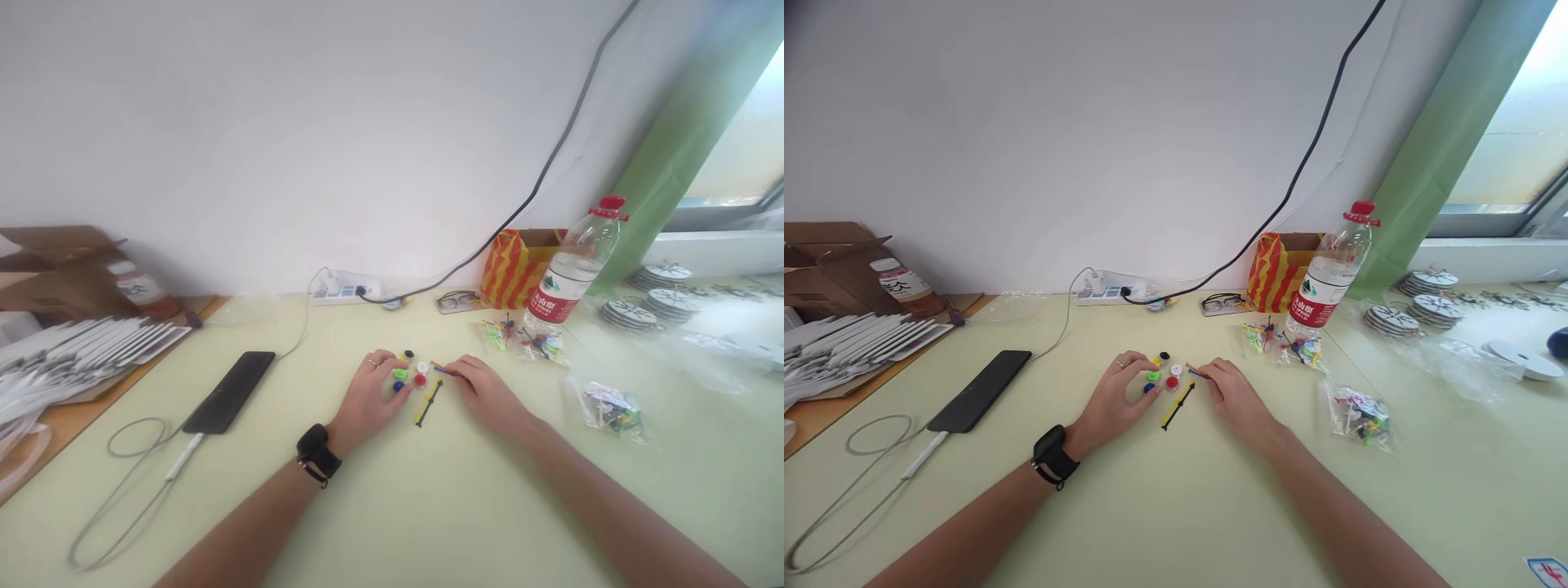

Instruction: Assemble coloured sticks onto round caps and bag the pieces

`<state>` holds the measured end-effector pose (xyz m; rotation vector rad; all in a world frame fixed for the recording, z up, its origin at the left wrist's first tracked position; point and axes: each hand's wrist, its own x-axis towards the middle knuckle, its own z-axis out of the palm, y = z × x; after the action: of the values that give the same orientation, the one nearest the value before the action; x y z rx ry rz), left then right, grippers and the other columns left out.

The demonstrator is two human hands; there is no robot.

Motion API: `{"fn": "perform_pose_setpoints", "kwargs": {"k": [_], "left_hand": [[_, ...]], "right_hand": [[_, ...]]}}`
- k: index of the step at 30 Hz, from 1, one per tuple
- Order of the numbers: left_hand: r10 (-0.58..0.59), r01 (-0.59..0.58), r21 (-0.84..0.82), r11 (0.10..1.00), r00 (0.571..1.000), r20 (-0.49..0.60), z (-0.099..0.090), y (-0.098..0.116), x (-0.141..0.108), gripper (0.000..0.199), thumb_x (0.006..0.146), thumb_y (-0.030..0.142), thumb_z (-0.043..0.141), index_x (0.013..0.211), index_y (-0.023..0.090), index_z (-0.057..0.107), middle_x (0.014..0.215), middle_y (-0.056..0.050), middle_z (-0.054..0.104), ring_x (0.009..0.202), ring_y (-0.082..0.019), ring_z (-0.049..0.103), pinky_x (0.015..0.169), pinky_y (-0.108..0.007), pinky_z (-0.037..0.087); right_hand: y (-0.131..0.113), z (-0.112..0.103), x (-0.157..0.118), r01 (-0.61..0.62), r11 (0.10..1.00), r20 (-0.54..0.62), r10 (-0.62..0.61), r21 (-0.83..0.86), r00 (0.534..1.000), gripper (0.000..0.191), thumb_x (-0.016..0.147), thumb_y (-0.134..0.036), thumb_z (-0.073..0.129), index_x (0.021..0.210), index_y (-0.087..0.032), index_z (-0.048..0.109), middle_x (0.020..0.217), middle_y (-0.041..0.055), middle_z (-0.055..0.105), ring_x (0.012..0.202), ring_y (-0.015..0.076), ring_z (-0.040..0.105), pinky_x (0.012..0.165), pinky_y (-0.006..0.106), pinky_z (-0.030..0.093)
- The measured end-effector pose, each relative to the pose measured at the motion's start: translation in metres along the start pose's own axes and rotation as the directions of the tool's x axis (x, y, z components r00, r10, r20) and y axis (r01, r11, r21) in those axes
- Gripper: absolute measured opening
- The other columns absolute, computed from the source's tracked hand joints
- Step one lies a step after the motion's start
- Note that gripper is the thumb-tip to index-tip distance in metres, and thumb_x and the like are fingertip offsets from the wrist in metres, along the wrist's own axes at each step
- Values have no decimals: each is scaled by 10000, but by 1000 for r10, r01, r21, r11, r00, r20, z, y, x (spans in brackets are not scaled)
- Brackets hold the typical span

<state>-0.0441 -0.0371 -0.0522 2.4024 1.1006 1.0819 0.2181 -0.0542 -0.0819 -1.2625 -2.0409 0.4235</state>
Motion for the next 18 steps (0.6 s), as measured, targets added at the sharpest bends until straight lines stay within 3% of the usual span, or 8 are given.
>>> {"fn": "perform_pose_setpoints", "kwargs": {"k": [3, 5, 8, 13, 18], "left_hand": [[71, -74, 17, 997, 987, 145, -3, 9, -2, 99, 939, 308, 647, 954, 256, 730, 977, -56, 663, 959, -229, 613, 871, -393, 539], [127, -136, 14, 991, 951, 281, -6, 16, -3, 131, 940, 315, 646, 887, 272, 758, 926, -50, 675, 942, -233, 607, 870, -389, 533], [166, -194, 33, 981, 905, 392, -8, 25, -4, 148, 929, 359, 662, 1001, 299, 777, 965, -62, 687, 1009, -266, 595, 929, -426, 517], [175, -235, 105, 966, 901, 398, -5, 31, -9, 430, 903, 447, 688, 1320, 345, 648, 1389, -85, 559, 1296, -360, 448, 1082, -546, 420], [116, -165, 154, 974, 951, 286, 3, 21, -11, 368, 946, 265, 625, 1308, 328, 624, 1374, -64, 569, 1281, -321, 433, 1095, -505, 415]], "right_hand": [[0, 1, 0, 5, 1000, -14, -5, 17, 1000, 351, 953, -57, 410, 1145, -220, 654, 1059, 92, 663, 996, 241, 636, 899, 412, 523], [-1, 0, 0, 6, 1000, -28, -5, 24, 1000, 354, 954, -61, 403, 1154, -215, 650, 1064, 98, 652, 1001, 248, 627, 907, 427, 521], [-5, -2, 0, 15, 998, -53, -12, 62, 999, 388, 958, -72, 393, 1208, -228, 646, 1087, 101, 628, 1015, 250, 614, 924, 441, 519], [-16, 1, 1, 1, 979, -80, 16, 205, 997, 373, 999, -154, 389, 1258, -240, 643, 1061, 92, 601, 937, 227, 623, 833, 385, 550], [-36, 5, -2, -7, 961, -37, 18, 275, 999, 273, 1036, -259, 406, 1122, -237, 664, 1030, 84, 624, 903, 217, 622, 799, 353, 534]]}}
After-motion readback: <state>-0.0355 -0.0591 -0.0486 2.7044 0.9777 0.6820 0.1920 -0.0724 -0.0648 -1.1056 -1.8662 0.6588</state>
